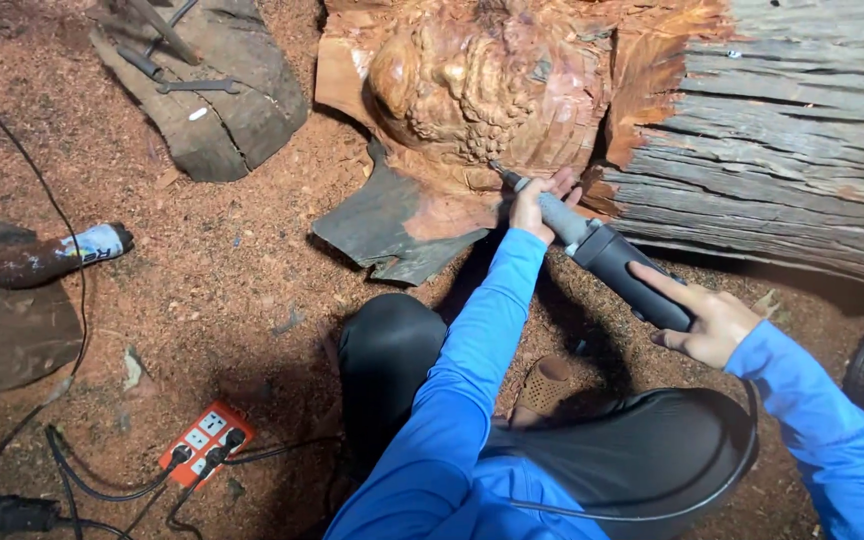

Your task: Carving details into a large wooden log using a power rotary tool

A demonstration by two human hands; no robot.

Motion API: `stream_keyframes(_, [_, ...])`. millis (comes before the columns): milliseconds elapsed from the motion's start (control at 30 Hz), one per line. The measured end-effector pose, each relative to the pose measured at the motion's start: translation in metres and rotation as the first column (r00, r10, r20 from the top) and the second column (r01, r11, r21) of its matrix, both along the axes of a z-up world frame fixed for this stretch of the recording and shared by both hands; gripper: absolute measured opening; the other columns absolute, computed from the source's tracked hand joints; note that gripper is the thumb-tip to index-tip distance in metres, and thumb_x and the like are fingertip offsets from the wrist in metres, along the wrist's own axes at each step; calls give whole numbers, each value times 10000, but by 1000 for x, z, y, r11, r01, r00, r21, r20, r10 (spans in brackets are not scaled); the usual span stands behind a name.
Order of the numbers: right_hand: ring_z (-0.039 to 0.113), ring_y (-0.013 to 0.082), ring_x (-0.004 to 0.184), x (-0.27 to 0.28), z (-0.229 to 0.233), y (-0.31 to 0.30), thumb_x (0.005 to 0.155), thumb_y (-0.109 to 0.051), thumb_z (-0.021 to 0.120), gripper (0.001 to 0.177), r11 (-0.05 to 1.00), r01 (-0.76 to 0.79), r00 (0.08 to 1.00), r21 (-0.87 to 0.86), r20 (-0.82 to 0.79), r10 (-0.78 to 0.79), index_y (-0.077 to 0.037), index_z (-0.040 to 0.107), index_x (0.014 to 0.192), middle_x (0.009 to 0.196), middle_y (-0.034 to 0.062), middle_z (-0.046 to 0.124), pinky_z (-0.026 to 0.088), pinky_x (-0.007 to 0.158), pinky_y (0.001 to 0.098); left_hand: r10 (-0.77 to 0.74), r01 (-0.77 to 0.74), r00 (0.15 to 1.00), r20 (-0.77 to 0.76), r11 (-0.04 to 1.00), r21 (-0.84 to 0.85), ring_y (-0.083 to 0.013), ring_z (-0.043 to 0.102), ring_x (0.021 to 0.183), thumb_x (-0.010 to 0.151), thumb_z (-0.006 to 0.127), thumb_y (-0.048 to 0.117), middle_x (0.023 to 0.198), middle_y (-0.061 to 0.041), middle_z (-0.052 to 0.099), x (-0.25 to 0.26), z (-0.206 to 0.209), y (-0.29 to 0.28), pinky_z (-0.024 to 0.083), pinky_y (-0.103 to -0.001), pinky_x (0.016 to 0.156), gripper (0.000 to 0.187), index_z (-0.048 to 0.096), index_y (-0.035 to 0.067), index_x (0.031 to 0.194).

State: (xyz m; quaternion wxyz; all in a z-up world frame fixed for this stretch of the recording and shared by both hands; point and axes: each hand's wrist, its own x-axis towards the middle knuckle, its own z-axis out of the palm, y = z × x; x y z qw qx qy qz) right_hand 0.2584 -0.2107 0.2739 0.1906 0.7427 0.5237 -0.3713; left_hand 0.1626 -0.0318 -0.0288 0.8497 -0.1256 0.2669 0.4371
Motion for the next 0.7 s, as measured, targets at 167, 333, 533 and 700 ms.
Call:
stream_keyframes(167, [763,288,1068,2,-4,0,754,-237,805,1073,999,-24,1000,33,-9,24,-602,217,1574,1437,-68,648,541,973,328,-8,9,1000,-12,1000,3,-334,636,1208,864,597,73,1277,-254,670,-6,12,1,565,-539,1015,108,494,105,853])
stream_keyframes(333, [799,270,982,-14,16,9,784,-277,785,1036,999,20,999,-39,45,-18,-637,210,1569,1378,-128,698,551,956,307,-14,14,1000,-4,1000,4,-305,664,1155,864,595,82,1246,-231,690,3,-4,2,563,-545,1006,60,539,99,854])
stream_keyframes(533, [790,241,904,-14,23,14,792,-261,769,1030,997,38,998,-68,52,-34,-643,224,1578,1207,-85,785,549,911,281,-8,8,1000,19,1000,-12,-275,681,1100,848,613,93,1218,-213,707,5,-6,2,568,-520,996,96,525,131,837])
stream_keyframes(700, [739,282,1154,-4,17,15,756,-290,809,1061,999,-25,999,-39,34,26,-651,207,1551,1523,-142,565,540,1001,322,9,-9,1000,-1,999,-44,-302,661,1160,845,586,93,1247,-225,694,-1,13,0,553,-518,1031,81,514,113,874])
